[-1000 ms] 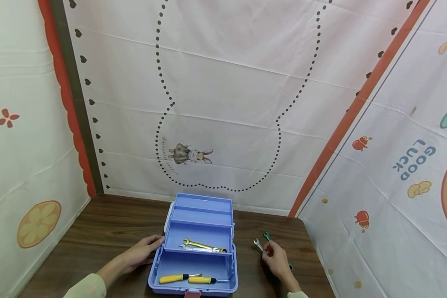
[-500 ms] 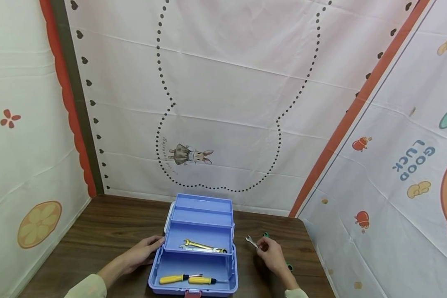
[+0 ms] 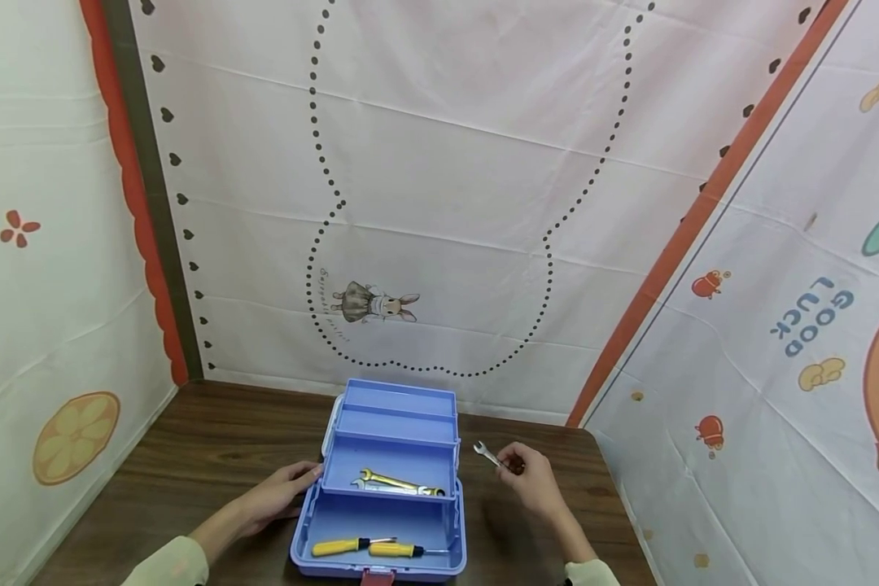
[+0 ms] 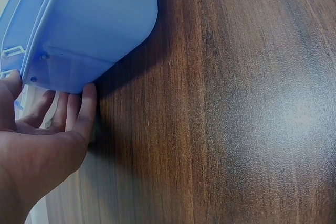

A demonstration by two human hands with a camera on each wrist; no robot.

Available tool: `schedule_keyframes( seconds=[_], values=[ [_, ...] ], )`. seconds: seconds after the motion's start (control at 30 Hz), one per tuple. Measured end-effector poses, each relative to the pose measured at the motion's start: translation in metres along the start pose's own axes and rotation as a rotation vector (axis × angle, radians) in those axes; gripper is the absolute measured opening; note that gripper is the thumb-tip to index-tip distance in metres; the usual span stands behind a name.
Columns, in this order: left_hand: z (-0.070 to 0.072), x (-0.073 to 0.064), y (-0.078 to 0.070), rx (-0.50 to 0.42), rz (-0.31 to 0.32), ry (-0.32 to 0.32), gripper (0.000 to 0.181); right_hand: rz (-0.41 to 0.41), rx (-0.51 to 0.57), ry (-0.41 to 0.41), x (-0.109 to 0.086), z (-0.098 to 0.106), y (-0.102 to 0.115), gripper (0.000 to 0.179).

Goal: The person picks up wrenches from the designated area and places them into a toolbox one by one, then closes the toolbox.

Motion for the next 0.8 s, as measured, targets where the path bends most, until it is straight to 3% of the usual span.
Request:
schedule_keyframes(
  seconds=[0.53,0.8],
  values=[
    [0.001,-0.001,0.0,-0.002,0.001,-0.023,0.082,0.191,-0.034,0.12,0.007,-0.021,0.058,0.018],
    [0.0,0.0,0.001,-0.001,-0.003,-0.013,0.08,0.205,-0.062,0.171,0.011,-0.036,0.073,0.015]
  ],
)
Point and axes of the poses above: each hand's wrist, its own x-axis towards the middle knuckle, its own z-axis out of the back of the hand, y = z × x, the point moved 9 cm from there along x, towards the middle knuckle, and after that the axes turned 9 degrees about -x, right-handed, at the moved point
